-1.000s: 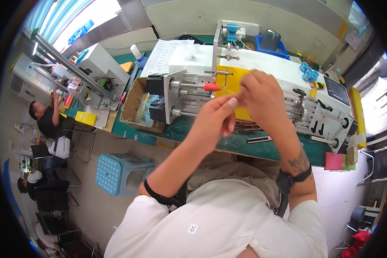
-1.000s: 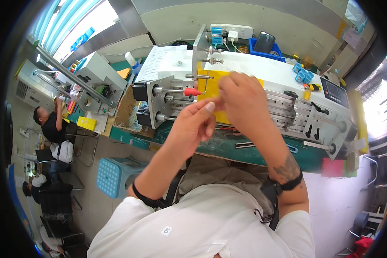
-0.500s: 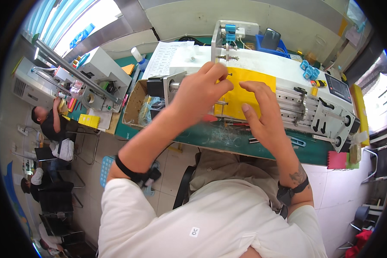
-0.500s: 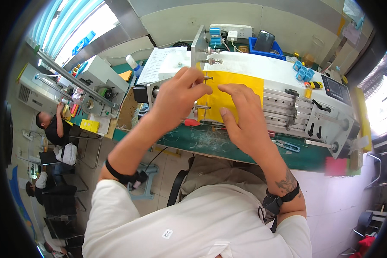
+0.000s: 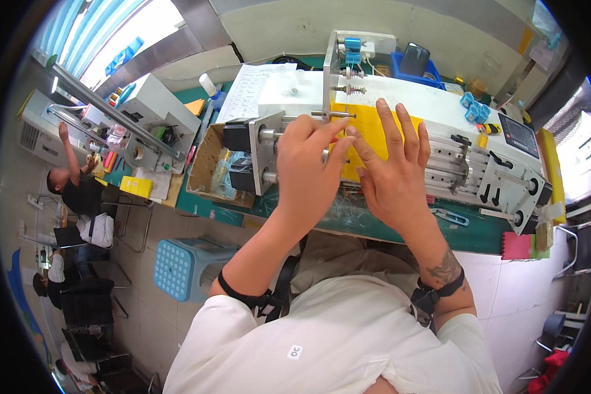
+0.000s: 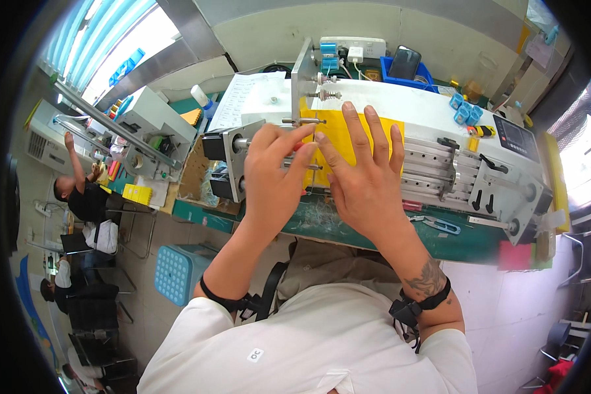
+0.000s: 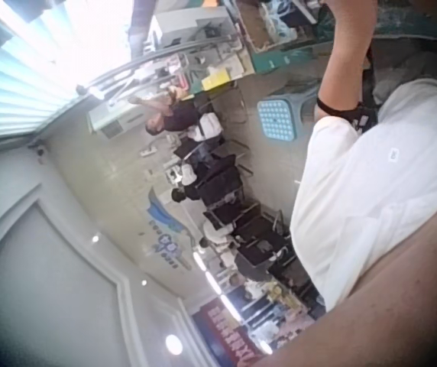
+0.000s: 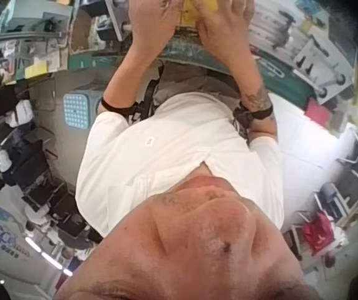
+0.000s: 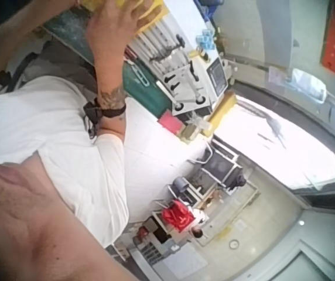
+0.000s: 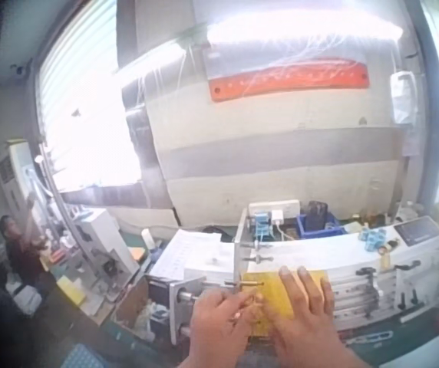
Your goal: The person assembles small mechanical or electrical components using wires, glue from a bottle, and an assembly machine.
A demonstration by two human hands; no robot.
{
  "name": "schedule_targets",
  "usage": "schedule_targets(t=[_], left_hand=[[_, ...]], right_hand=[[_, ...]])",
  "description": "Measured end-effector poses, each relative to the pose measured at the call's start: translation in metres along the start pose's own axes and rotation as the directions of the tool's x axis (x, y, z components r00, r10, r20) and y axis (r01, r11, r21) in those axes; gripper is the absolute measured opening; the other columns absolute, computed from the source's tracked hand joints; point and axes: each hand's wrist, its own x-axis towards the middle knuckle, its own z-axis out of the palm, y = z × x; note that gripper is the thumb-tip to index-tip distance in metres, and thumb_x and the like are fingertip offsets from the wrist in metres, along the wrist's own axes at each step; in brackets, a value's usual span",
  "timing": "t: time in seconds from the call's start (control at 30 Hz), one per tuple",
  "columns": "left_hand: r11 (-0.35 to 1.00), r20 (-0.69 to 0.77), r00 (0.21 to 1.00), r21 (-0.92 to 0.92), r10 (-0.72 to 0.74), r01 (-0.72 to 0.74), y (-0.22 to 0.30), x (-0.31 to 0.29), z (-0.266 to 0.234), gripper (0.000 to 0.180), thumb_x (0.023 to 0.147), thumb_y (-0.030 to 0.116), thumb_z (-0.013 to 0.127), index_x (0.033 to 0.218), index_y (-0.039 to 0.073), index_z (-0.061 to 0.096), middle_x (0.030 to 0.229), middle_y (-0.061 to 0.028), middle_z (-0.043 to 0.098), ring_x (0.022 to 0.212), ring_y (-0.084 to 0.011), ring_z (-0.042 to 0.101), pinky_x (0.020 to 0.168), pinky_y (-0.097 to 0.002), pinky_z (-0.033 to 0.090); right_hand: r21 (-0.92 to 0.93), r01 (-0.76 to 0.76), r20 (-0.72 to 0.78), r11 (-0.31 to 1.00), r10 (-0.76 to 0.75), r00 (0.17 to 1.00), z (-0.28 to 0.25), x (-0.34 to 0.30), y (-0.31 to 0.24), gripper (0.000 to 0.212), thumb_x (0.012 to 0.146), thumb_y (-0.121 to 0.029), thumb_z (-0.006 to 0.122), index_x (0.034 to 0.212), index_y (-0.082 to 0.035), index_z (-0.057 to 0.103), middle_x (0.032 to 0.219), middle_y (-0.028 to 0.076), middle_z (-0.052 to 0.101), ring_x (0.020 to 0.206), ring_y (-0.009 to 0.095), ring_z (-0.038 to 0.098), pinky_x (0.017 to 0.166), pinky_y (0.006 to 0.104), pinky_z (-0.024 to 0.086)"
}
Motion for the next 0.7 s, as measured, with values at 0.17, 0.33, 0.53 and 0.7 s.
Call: schedule_targets(t=[0.17,0.33,0.53,0.7], left_hand=[[0.994,-0.022,0.995,0.032,0.102,-0.101,-0.003,0.010,0.019,0.010,0.100,0.006,0.084,0.110,0.004,0.083,0.096,-0.0054,0.065,0.086,-0.0197,0.064,0.078,-0.0335,0.052],[0.982,-0.100,0.988,-0.162,-0.114,0.097,-0.002,-0.003,0.000,0.004,0.101,0.001,0.082,0.105,0.003,0.081,0.096,-0.0053,0.064,0.083,-0.0197,0.063,0.073,-0.0333,0.051],[1.000,-0.166,0.986,0.005,-0.007,0.008,-0.021,-0.007,-0.008,0.012,0.106,0.007,0.081,0.117,0.005,0.084,0.097,-0.0026,0.063,0.086,-0.0175,0.059,0.080,-0.0319,0.050],[0.988,-0.028,0.994,0.119,0.105,-0.101,-0.011,0.002,-0.002,0.026,0.102,0.007,0.083,0.128,0.008,0.085,0.100,-0.0055,0.064,0.092,-0.0225,0.063,0.082,-0.0348,0.051]], right_hand=[[0.002,0.004,0.012,1.000,-0.004,1.000,0.001,0.001,0.001,0.069,0.090,-0.014,0.084,0.157,-0.023,0.071,0.188,0.018,0.031,0.174,0.046,0.024,0.139,0.0698,0.015],[0.009,0.011,0.021,1.000,-0.011,1.000,-0.003,0.000,0.002,0.070,0.089,-0.015,0.084,0.157,-0.023,0.071,0.187,0.021,0.033,0.172,0.046,0.027,0.138,0.0707,0.015],[0.020,0.019,-0.007,1.000,-0.019,1.000,0.001,0.002,0.003,0.067,0.091,-0.015,0.082,0.156,-0.023,0.072,0.185,0.022,0.036,0.171,0.047,0.029,0.138,0.0708,0.014],[0.019,0.009,-0.019,1.000,-0.008,1.000,0.004,0.004,0.002,0.067,0.090,-0.015,0.084,0.155,-0.024,0.072,0.185,0.021,0.037,0.171,0.046,0.030,0.138,0.0710,0.014]])
